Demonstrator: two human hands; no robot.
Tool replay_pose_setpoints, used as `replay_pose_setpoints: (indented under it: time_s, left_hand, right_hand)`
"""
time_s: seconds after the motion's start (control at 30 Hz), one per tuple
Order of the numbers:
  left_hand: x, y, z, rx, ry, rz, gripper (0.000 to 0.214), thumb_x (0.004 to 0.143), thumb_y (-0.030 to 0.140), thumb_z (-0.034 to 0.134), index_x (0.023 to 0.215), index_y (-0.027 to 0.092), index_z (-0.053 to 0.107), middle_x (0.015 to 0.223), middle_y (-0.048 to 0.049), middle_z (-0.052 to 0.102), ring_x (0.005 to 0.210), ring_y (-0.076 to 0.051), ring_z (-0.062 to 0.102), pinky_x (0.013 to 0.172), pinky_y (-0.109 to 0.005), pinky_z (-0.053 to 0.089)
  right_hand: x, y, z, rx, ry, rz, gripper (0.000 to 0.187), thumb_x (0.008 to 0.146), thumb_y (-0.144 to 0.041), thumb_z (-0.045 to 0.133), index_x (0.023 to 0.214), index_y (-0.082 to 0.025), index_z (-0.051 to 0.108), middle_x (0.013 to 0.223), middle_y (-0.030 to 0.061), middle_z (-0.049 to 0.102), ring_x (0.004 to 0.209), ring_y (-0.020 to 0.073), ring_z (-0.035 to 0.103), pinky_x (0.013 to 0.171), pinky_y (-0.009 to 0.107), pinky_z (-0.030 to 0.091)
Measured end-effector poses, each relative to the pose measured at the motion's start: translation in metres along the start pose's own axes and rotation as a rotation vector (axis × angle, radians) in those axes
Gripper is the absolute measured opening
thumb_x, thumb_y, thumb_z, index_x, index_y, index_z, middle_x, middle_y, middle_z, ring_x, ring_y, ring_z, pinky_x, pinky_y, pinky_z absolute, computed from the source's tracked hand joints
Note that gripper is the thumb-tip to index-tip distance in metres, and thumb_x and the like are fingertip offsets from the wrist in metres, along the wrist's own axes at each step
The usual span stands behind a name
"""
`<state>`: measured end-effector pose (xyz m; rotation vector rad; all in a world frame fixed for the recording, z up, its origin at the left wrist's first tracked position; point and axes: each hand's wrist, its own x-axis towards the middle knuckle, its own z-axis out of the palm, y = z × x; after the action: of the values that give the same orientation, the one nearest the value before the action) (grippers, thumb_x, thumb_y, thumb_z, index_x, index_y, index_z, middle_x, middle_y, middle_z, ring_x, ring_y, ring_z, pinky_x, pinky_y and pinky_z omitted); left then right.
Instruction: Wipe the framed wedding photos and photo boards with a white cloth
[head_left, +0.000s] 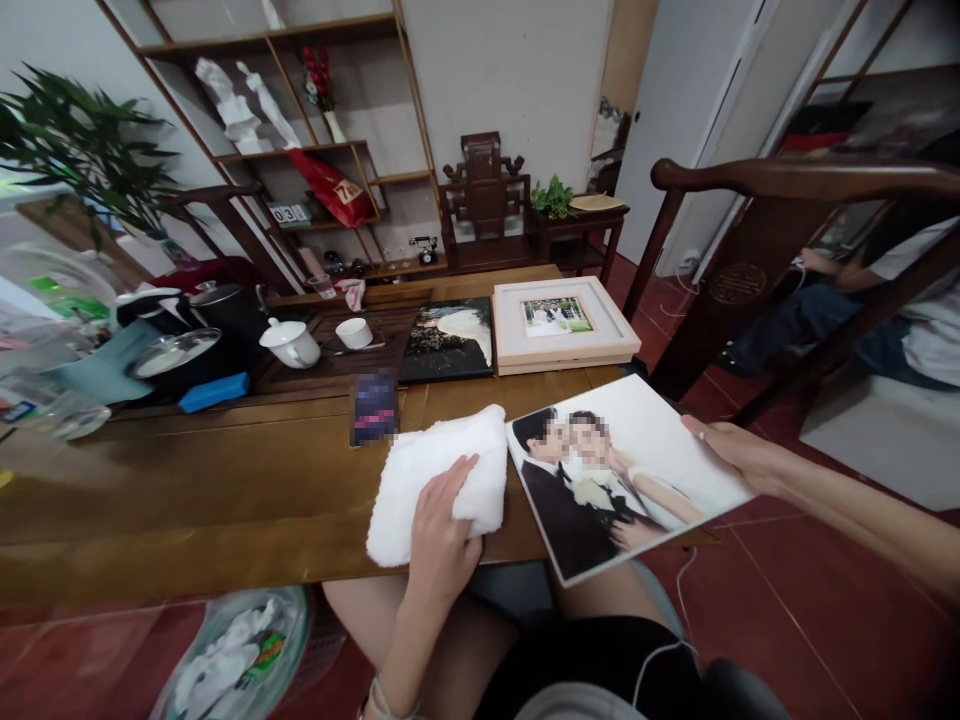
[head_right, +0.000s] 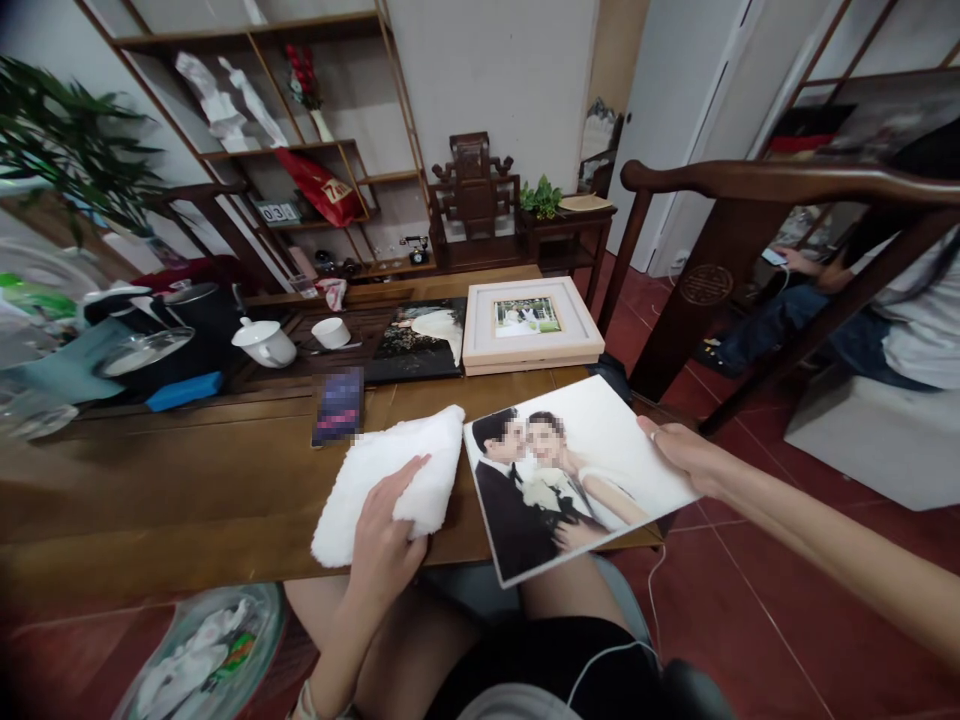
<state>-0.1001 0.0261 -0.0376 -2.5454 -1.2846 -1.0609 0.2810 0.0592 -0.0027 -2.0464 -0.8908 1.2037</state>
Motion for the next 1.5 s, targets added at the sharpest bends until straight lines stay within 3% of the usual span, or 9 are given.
replay_pose_setpoints:
  time_s: [0.13, 0.3, 0.43, 0.67, 0.9, 1.03, 1.17, 1.37, 1.5]
  left_hand:
    - [-0.001, -0.001, 0.002, 0.006, 0.012, 0.005, 0.060, 0.070, -0.004, 0.042, 0.126, 0.014, 0.048, 0.134, -0.0147, 0.051, 0.129, -0.029, 0.042, 0.098, -0.048, 0.041]
    - [-0.002, -0.001, 0.003, 0.027, 0.001, 0.000, 0.059, 0.070, -0.004, 0.041, 0.126, 0.013, 0.049, 0.134, -0.0150, 0.051, 0.128, -0.029, 0.042, 0.098, -0.048, 0.041]
    - [-0.002, -0.002, 0.003, 0.034, -0.008, -0.008, 0.047, 0.069, -0.002, 0.041, 0.109, 0.014, 0.060, 0.134, -0.0129, 0.052, 0.126, -0.029, 0.044, 0.098, -0.048, 0.041]
    - [-0.003, -0.004, -0.001, -0.075, -0.010, -0.382, 0.021, 0.076, 0.012, 0.049, 0.057, 0.017, 0.059, 0.114, -0.0155, 0.065, 0.103, -0.029, 0.061, 0.084, -0.040, 0.051]
    - [0.003, 0.003, 0.007, 0.035, -0.013, -0.428, 0.017, 0.077, 0.015, 0.051, 0.067, 0.016, 0.065, 0.115, -0.0158, 0.064, 0.109, -0.031, 0.058, 0.090, -0.042, 0.048]
    - [0.005, 0.007, 0.010, 0.137, 0.005, -0.342, 0.021, 0.073, 0.007, 0.049, 0.078, 0.015, 0.068, 0.126, -0.0135, 0.059, 0.115, -0.031, 0.054, 0.094, -0.043, 0.045]
    - [0.004, 0.008, 0.012, 0.156, 0.022, -0.324, 0.023, 0.072, 0.004, 0.048, 0.076, 0.016, 0.067, 0.128, -0.0122, 0.058, 0.115, -0.031, 0.054, 0.093, -0.045, 0.046]
    - [0.003, 0.008, 0.014, 0.172, 0.066, -0.292, 0.025, 0.069, 0.001, 0.048, 0.074, 0.017, 0.066, 0.128, -0.0109, 0.058, 0.115, -0.031, 0.054, 0.092, -0.048, 0.046]
    - [0.006, 0.011, 0.012, 0.194, 0.043, -0.271, 0.027, 0.069, 0.000, 0.047, 0.079, 0.015, 0.067, 0.131, -0.0131, 0.055, 0.118, -0.032, 0.051, 0.092, -0.049, 0.045]
  right_hand:
    - [-0.013, 0.015, 0.003, 0.035, -0.115, -0.092, 0.026, 0.086, -0.036, 0.052, 0.088, -0.014, 0.065, 0.083, 0.0116, 0.073, 0.074, 0.0211, 0.067, 0.063, 0.028, 0.053]
    - [-0.009, 0.030, 0.011, -0.273, 0.091, -0.457, 0.030, 0.082, -0.044, 0.049, 0.092, -0.020, 0.063, 0.082, 0.0064, 0.073, 0.074, 0.0226, 0.066, 0.062, 0.030, 0.050]
    - [-0.013, 0.025, 0.025, -0.470, 0.167, -0.594, 0.028, 0.085, -0.040, 0.045, 0.101, -0.021, 0.057, 0.081, 0.0078, 0.073, 0.070, 0.0241, 0.067, 0.061, 0.031, 0.047]
    - [-0.025, 0.017, 0.046, -0.759, 0.250, -0.753, 0.026, 0.089, -0.042, 0.040, 0.086, -0.021, 0.055, 0.064, 0.0043, 0.061, 0.061, 0.0246, 0.061, 0.058, 0.033, 0.041]
    - [-0.013, 0.025, 0.068, -0.313, 0.372, -0.962, 0.031, 0.084, -0.036, 0.050, 0.108, -0.018, 0.057, 0.107, 0.0116, 0.057, 0.085, 0.0221, 0.060, 0.077, 0.038, 0.050]
    - [-0.006, 0.025, 0.077, -0.144, 0.292, -0.940, 0.031, 0.081, -0.034, 0.056, 0.109, -0.022, 0.059, 0.127, 0.0115, 0.050, 0.113, 0.0261, 0.054, 0.089, 0.042, 0.049]
    - [-0.001, 0.018, 0.078, -0.079, 0.197, -0.973, 0.040, 0.078, -0.033, 0.063, 0.117, -0.023, 0.058, 0.150, 0.0109, 0.026, 0.132, 0.0304, 0.038, 0.105, 0.048, 0.037]
    - [0.004, 0.006, 0.076, -0.009, -0.084, -1.023, 0.024, 0.082, -0.034, 0.061, 0.102, -0.023, 0.067, 0.135, 0.0101, 0.054, 0.126, 0.0271, 0.048, 0.109, 0.049, 0.032]
    - [0.010, 0.003, 0.079, -0.013, -0.068, -1.033, 0.023, 0.082, -0.034, 0.061, 0.101, -0.022, 0.068, 0.132, 0.0096, 0.056, 0.123, 0.0256, 0.052, 0.108, 0.046, 0.035]
